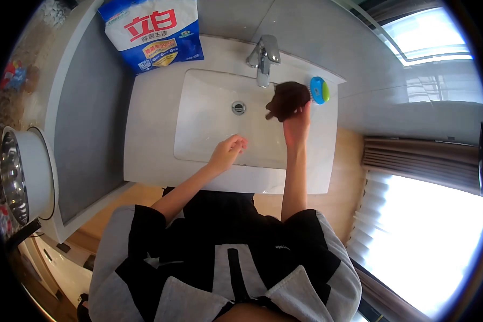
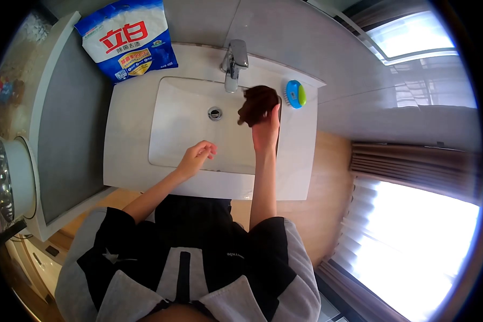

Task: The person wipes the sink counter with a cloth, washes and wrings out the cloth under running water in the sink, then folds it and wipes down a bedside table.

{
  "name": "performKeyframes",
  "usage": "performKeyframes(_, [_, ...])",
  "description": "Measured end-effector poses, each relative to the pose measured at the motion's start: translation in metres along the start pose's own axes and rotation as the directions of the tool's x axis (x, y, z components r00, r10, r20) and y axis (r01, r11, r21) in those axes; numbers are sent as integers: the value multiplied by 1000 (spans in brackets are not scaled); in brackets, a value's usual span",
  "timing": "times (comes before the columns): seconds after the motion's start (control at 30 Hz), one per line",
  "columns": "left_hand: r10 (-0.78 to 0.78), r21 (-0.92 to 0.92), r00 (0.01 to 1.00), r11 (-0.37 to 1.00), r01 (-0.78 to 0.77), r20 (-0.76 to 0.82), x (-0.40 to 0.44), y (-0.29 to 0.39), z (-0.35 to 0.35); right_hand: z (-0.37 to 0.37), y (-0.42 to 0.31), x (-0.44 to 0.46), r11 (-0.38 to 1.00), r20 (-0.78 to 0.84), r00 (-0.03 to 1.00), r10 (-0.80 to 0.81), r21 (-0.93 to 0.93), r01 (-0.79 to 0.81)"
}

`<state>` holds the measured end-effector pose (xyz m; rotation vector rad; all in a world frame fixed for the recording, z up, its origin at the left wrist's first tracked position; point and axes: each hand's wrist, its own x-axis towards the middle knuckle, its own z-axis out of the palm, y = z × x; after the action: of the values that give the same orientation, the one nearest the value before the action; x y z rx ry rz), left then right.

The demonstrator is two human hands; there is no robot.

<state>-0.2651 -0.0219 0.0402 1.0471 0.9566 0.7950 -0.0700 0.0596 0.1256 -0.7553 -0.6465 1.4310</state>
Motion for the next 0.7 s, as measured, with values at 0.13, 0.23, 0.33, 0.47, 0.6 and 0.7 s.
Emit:
performKeyframes(0.13, [-73,0,996,997,73,-44,-13,-6,-14,-13,33,38,985,-176,983,53,-152,-80])
performKeyframes(0.23, [-72,-21,995,997,71,-69,-19,-14,-20,-2,49,71,985,-127,984,127,-103,-140])
performKeyframes(0.33, [-108,-41,992,994,106,-65,-25,-17,-27,12,59,109,971,-23,980,196,140,-191])
performKeyframes(0.47, [-92,-58,990,995,86,-108,-32,-13,-31,-11,65,130,880,5,946,324,365,-303])
performKeyframes(0.6, [-110,-37,980,994,105,-166,-41,-13,-34,-14,68,127,808,170,908,384,413,-419])
performKeyframes(0.7, [-140,-1,981,990,141,-133,-46,-17,-38,9,65,98,854,-15,928,373,397,-336])
